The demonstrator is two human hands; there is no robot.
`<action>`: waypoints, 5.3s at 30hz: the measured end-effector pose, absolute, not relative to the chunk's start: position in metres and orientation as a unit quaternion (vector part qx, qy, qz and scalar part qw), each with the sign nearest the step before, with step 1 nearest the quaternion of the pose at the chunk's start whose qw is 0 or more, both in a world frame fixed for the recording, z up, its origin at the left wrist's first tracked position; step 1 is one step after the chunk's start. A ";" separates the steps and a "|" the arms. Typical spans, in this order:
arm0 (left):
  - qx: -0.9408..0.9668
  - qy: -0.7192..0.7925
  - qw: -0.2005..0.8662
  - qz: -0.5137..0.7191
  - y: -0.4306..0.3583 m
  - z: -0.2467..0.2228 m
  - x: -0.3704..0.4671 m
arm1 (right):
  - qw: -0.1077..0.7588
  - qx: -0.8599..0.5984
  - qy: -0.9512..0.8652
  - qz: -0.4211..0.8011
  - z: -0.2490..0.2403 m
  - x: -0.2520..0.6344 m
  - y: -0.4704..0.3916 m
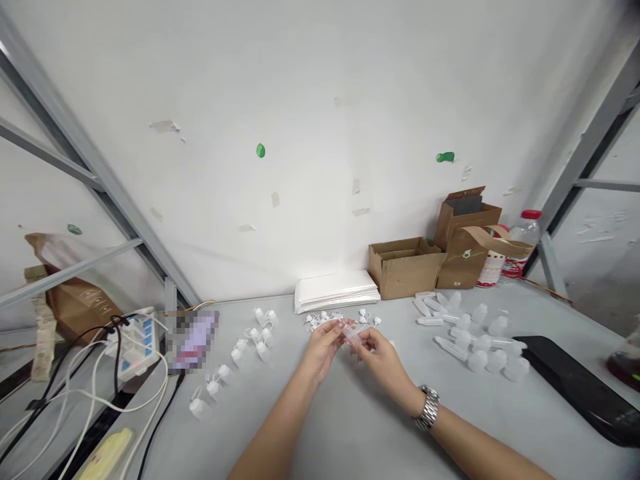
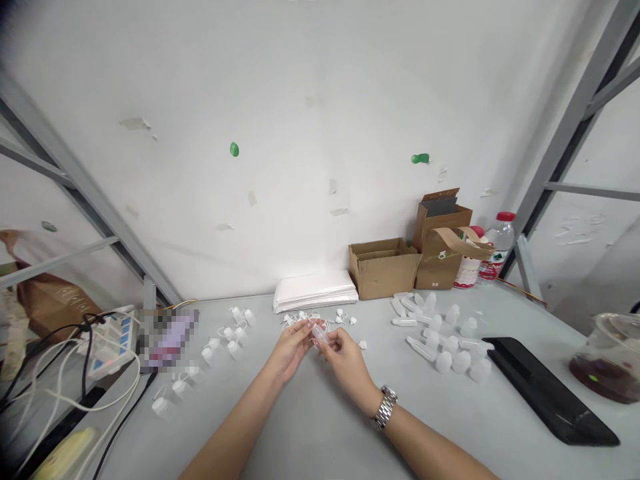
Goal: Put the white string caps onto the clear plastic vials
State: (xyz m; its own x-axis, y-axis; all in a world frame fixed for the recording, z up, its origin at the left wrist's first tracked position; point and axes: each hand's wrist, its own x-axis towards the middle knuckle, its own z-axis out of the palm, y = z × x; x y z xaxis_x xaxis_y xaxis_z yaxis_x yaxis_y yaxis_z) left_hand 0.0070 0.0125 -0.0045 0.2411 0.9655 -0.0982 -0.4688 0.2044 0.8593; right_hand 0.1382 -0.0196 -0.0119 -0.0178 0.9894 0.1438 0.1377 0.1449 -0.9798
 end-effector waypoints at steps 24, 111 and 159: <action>0.358 0.335 0.728 0.478 0.010 0.004 0.004 | 0.478 -0.419 -0.575 0.516 -0.010 0.140 -0.013; 0.242 0.247 0.789 0.508 0.004 -0.006 0.017 | 0.490 -0.433 -0.549 0.521 -0.007 0.142 -0.014; 0.276 0.269 0.768 0.511 0.007 0.003 0.011 | 0.494 -0.417 -0.524 0.554 -0.016 0.132 -0.015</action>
State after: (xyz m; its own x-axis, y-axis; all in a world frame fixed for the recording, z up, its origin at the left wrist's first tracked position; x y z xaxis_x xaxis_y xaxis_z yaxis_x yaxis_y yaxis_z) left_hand 0.0110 0.0065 0.0033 0.3333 0.9337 -0.1312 -0.6369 0.3255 0.6988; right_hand 0.1315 -0.0149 -0.0158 -0.1635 0.9850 0.0555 -0.1105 0.0376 -0.9932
